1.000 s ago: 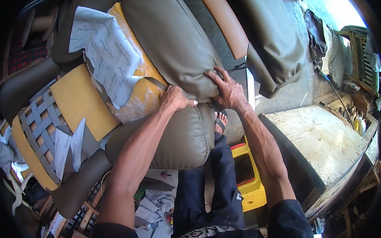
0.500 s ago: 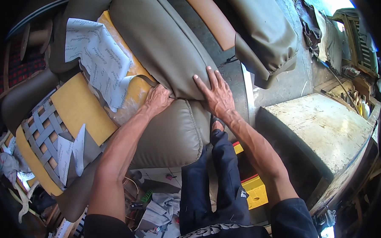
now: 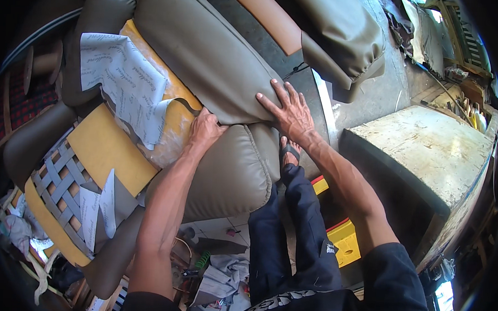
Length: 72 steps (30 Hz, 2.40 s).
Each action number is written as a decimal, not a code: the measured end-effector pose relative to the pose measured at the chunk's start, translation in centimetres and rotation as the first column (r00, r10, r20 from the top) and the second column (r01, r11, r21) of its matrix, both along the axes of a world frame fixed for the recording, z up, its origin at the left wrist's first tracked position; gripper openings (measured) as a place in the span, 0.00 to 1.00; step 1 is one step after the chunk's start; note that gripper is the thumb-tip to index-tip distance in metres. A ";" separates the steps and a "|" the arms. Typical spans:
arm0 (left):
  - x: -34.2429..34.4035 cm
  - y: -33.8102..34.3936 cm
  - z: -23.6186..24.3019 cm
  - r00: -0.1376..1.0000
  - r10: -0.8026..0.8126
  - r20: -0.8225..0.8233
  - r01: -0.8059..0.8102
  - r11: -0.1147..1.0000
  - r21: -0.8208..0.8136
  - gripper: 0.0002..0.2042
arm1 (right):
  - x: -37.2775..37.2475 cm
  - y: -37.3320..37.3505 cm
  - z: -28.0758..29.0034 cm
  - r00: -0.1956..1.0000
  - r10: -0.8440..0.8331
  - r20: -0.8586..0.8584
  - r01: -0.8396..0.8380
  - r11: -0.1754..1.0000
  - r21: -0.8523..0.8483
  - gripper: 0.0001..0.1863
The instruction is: The person fits a new leather cover over a foam chair cushion and then uses a sewing machine to stitch a piece of leather fabric.
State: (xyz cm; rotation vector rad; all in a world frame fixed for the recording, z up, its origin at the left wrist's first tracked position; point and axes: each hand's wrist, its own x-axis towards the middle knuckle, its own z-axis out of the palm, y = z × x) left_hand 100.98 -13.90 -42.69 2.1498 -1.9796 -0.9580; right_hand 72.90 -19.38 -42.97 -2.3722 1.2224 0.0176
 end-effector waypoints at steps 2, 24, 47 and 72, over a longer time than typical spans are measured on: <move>-0.1 0.3 0.0 1.000 0.012 0.015 -0.012 1.000 -0.006 0.17 | 0.5 0.7 0.9 1.000 -0.019 -0.017 0.018 0.998 -0.055 0.39; -1.1 1.1 -0.9 0.915 0.404 0.019 -0.399 0.909 -0.119 0.07 | 7.6 -2.3 2.0 0.977 0.204 -0.068 -0.047 0.510 0.859 0.37; 3.5 1.6 -1.2 0.948 0.051 -0.314 -0.042 0.999 0.034 0.20 | 10.6 -2.9 14.3 0.863 0.396 -0.314 -0.174 0.817 0.550 0.21; -1.3 -11.7 -1.1 0.911 0.396 0.118 -0.323 0.861 -0.393 0.29 | 7.9 -15.3 -4.1 0.754 -0.635 0.170 0.148 0.417 0.897 0.46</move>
